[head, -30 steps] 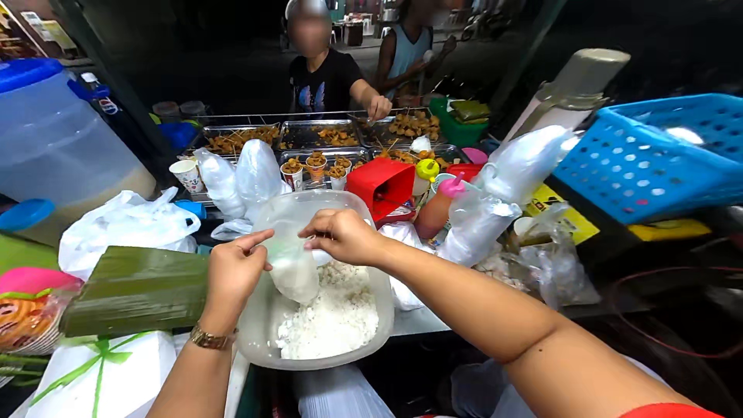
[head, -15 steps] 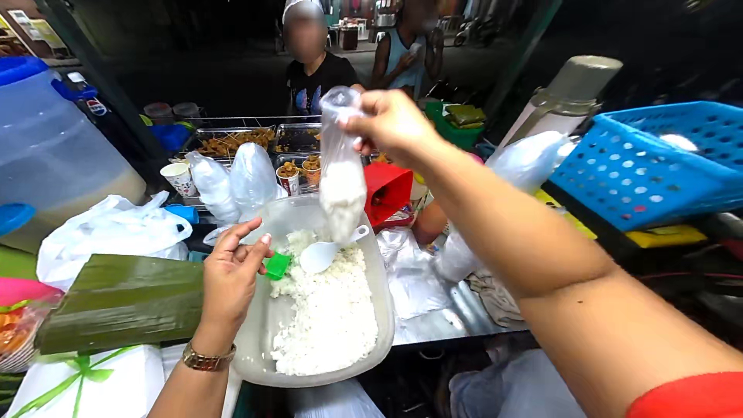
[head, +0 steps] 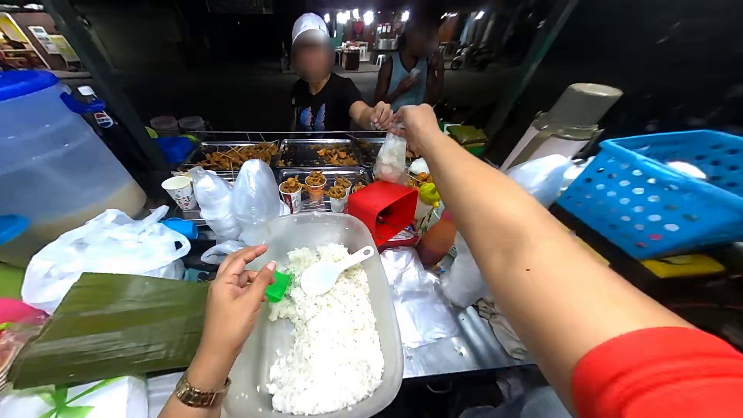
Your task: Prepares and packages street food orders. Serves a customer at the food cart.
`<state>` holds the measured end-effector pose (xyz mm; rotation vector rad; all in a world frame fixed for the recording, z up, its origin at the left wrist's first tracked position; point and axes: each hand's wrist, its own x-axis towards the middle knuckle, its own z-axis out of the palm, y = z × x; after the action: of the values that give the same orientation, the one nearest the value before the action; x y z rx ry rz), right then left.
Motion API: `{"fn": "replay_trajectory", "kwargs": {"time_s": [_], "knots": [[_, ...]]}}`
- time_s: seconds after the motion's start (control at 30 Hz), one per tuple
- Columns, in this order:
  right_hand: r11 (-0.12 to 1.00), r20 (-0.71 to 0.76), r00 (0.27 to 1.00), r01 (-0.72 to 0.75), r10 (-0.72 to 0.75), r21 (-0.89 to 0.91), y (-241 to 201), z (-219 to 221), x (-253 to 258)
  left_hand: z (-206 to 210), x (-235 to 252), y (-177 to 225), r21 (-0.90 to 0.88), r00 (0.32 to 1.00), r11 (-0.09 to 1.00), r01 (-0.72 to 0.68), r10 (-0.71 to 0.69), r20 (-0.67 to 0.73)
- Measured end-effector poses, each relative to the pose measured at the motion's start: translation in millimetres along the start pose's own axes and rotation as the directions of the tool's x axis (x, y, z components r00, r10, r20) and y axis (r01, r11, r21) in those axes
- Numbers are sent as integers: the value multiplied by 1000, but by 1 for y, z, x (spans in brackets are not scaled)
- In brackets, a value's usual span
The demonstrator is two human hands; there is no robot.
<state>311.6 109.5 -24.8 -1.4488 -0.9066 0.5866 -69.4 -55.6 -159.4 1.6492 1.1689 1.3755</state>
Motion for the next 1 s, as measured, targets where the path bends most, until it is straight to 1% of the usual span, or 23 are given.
{"fn": "replay_trajectory", "kwargs": {"time_s": [0.07,0.13,0.23,0.3,0.37,0.5,0.57,0.87,0.93,1.0], "knots": [[995,-49,999,8,-13,-103,13,1,12,0,0,-3,19,1000,1000,-11,11,-4],[958,-68,996,35,-57,-284,16,1,14,1,0,-5,28,1000,1000,-6,7,-9],[857,-16,989,120,-147,-501,16,2,16,1,0,-8,34,1000,999,-4,4,-14],[810,12,985,150,-174,-567,15,6,19,1,0,-8,36,1000,999,-12,12,-12],[802,1,983,151,-184,-579,15,11,19,1,-1,-9,42,1000,999,-22,23,-14],[862,-89,981,108,-174,-496,16,21,18,-1,-1,-12,60,998,997,-52,53,-17],[871,-120,978,95,-173,-482,16,24,18,-2,-1,-13,65,998,996,-56,57,-17],[752,-69,969,137,-235,-645,4,30,6,-1,-1,-12,47,1000,999,23,-23,13],[740,-50,966,161,-255,-653,1,29,4,0,-1,-13,109,1000,994,11,-14,28],[751,-39,959,193,-280,-631,-4,26,3,0,-3,-15,243,995,968,-61,38,98]]}}
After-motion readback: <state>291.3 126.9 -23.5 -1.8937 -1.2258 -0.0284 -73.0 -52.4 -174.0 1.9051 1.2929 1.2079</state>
